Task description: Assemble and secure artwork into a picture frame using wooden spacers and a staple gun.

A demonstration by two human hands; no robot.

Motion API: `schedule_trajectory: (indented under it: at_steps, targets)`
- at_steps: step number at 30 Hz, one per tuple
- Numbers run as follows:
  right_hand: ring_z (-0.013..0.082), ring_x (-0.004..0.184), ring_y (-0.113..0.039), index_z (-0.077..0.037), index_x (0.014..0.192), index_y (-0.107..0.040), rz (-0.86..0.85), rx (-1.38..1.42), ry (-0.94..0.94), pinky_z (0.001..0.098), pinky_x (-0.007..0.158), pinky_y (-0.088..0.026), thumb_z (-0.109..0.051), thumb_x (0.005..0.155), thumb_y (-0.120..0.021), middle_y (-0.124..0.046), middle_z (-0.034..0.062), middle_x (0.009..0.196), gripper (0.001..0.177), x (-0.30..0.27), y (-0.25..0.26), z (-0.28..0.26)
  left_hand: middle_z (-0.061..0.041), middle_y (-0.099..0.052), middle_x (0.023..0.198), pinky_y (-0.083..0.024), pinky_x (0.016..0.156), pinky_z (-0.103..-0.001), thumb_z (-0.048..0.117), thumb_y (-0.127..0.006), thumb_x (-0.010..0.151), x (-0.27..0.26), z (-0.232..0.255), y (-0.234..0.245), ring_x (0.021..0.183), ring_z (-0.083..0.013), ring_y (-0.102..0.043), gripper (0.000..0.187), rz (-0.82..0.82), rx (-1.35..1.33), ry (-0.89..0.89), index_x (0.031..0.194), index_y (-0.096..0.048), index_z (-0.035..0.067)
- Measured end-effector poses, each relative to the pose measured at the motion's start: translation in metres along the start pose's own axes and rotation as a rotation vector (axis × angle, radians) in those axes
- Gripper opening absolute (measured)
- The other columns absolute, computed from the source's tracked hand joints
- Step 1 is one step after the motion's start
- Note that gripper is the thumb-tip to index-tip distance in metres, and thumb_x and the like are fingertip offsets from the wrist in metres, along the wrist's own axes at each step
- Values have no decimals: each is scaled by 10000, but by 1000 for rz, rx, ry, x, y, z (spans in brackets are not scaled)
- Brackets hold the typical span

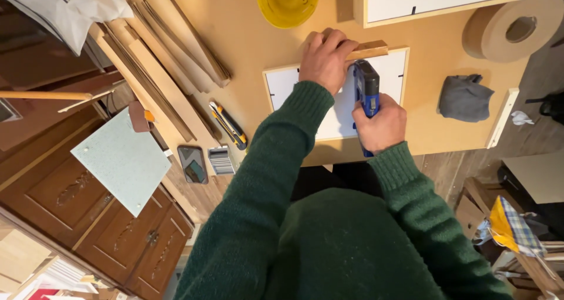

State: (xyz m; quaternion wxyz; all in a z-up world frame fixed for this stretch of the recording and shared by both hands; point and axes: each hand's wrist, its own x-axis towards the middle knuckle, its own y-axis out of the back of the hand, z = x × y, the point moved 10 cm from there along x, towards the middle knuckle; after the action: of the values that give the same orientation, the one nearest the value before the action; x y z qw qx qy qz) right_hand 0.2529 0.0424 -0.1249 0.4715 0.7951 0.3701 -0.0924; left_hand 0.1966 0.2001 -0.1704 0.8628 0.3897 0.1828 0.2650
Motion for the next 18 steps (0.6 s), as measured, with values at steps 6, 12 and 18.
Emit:
schedule_trajectory:
  at_steps: [6,12,18]
  targets:
    - [375,681,-683,15,831,-690,-17,-8,2,462,689,-552,-252,833,-751,-666,197,712,274,2,-3,1,34,-617,1091,-437,981,-436,154,-800,739,-1,-3,-2,1092,-279,-521,355,-9,26,48,1087,-748,201]
    - [387,677,-687,-4,824,-711,-43,-23,-50,467,704,-558,-279,824,-736,-669,199,684,277,0,-2,1,38,-610,1106,-432,981,-441,121,-764,749,-3,1,-7,1101,-281,-522,358,-32,70,66,1097,-738,198]
    - [396,680,-675,1,836,-709,17,-32,18,476,685,-543,-291,855,-746,-663,206,705,295,-16,12,0,3,-604,1116,-445,962,-439,118,-656,832,-3,5,-18,1123,-284,-538,248,-57,165,79,1060,-737,176]
